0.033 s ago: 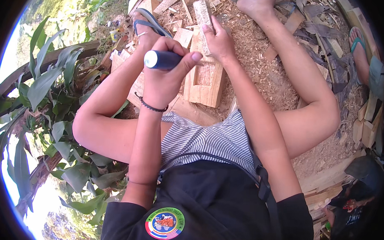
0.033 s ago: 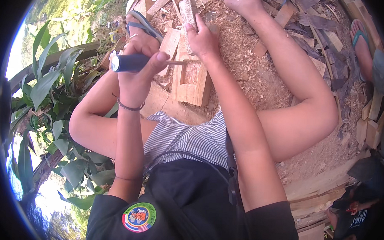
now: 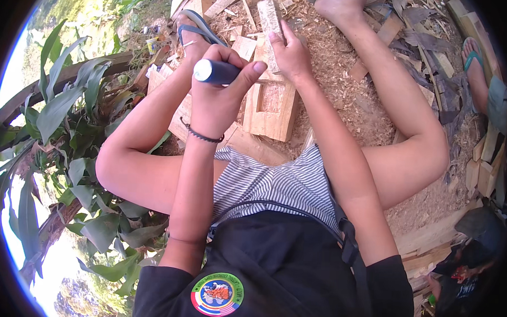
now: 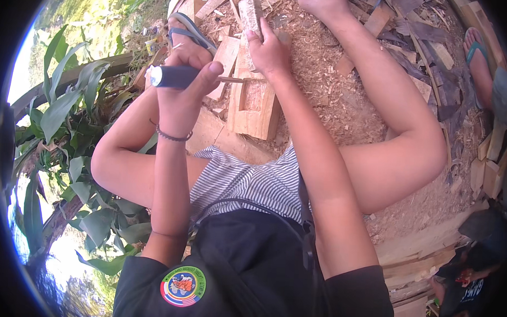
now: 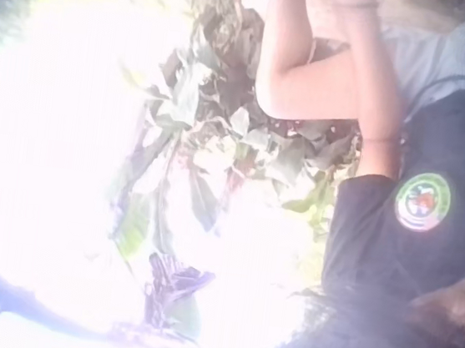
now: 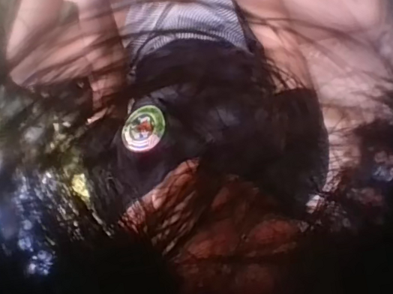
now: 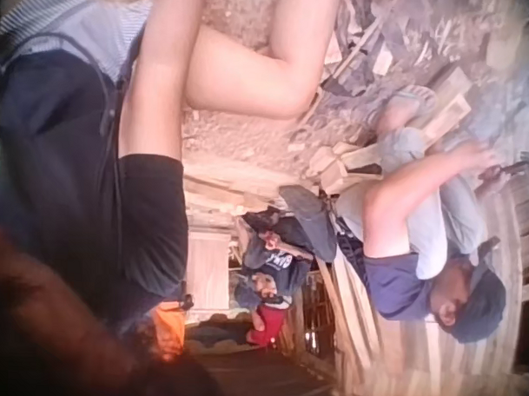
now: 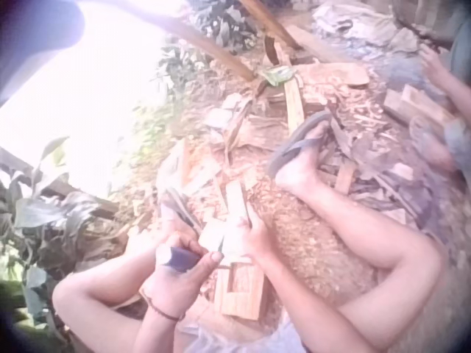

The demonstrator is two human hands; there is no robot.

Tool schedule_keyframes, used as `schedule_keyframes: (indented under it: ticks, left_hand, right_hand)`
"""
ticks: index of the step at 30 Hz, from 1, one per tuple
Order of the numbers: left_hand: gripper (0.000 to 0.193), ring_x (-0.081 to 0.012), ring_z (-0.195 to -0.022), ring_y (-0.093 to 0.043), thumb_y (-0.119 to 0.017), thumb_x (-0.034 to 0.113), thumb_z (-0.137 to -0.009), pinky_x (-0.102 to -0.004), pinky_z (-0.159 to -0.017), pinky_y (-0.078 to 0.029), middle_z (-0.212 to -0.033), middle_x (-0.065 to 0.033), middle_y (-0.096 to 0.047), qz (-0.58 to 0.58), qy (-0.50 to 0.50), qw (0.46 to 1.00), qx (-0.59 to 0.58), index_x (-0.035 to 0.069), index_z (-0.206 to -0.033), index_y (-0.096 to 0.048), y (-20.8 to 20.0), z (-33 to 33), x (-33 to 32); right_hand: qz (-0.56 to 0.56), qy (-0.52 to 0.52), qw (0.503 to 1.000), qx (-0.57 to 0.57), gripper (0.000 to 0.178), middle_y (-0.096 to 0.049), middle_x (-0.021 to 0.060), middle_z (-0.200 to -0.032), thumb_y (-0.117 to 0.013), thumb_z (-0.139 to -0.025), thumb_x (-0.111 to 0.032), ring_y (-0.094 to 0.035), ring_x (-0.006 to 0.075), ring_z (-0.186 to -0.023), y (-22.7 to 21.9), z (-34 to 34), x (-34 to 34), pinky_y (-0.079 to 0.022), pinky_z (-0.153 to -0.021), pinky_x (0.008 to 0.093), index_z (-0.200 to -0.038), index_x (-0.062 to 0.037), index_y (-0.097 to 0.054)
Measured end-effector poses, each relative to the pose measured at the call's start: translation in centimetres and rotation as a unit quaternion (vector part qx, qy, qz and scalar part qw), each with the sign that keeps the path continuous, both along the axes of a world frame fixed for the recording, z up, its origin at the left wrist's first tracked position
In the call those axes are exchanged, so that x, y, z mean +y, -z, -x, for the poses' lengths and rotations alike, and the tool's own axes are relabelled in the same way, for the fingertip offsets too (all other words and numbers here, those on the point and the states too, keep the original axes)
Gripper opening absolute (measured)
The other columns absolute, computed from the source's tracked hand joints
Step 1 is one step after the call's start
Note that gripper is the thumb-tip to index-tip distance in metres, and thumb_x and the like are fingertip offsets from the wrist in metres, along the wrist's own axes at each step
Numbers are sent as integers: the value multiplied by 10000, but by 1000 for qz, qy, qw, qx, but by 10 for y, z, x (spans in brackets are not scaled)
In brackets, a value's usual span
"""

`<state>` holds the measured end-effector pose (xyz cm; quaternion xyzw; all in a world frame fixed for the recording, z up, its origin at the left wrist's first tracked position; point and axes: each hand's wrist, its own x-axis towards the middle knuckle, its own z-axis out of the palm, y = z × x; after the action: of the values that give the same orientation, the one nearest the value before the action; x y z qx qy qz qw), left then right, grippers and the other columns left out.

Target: The person carves a rectangular recess into a block of wood using a chisel and a wooden mallet while sitting on the ground. They strike the chisel repeatedly to remove wood chips from the center of the block.

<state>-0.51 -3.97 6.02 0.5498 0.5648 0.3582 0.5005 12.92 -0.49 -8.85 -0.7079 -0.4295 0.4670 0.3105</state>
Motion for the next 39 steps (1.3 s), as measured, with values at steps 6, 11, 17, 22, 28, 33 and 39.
schedule_keyframes:
  ticks: [6,11,17,22,28,33,39]
  left_hand:
    - [306,-141,-930,-628,-717,-27,-850,-302,-858,-536,-1006,-62,-612,21,-25,999,-20,26,-1067,-508,36,10,-8]
    - [301,-170,-1013,-645,-660,-62,-889,-301,-869,-553,-1058,-88,-630,18,18,999,-23,20,-1135,-508,42,8,-10]
    - [254,-138,-986,-643,-666,-67,-875,-295,-852,-551,-1057,-55,-649,19,115,992,46,31,-1090,-572,34,8,-14]
    - [262,-156,-1008,-663,-669,-68,-868,-304,-891,-548,-1067,-84,-691,-13,200,976,82,11,-1105,-589,27,14,-11]
    - [258,-164,-998,-668,-686,-70,-847,-306,-885,-545,-1039,-100,-700,-38,221,972,76,-1,-1079,-596,38,27,-3]
    - [259,-113,-870,-606,-701,-51,-848,-262,-740,-529,-937,-34,-616,-25,197,980,15,27,-1065,-582,43,19,-1]
    - [303,-112,-916,-599,-668,-89,-855,-269,-823,-537,-1011,-38,-609,-30,177,983,29,10,-1113,-541,40,17,7]
  right_hand:
    - [-42,31,998,18,649,-527,240,-1257,-529,-972,-473,-512,352,-1227,25,0,5,-397,-1077,446,-1496,-103,-429]
    - [-37,24,999,7,656,-535,229,-1406,-548,-981,-463,-533,316,-1298,22,-1,3,-427,-1075,398,-1490,-69,-424]
    - [-64,37,997,22,656,-551,240,-1344,-560,-966,-465,-532,336,-1270,31,-1,3,-415,-1075,415,-1475,-67,-447]
    - [-76,39,995,46,660,-538,269,-1261,-561,-947,-478,-497,378,-1247,35,0,5,-385,-1090,451,-1461,-74,-472]
    - [-61,-30,997,22,611,-568,193,-1376,-608,-979,-317,-558,231,-1250,-5,-20,-6,-418,-1065,337,-1463,13,-434]
    - [-419,-73,901,80,550,-636,195,-1241,-559,-1001,-217,-642,242,-1081,-168,-51,-9,-516,-888,342,-1471,23,-404]
    - [-244,-294,895,-230,578,-676,129,-1075,-693,-912,-201,-671,239,-887,-213,-57,-60,-534,-769,324,-1441,-60,-505]
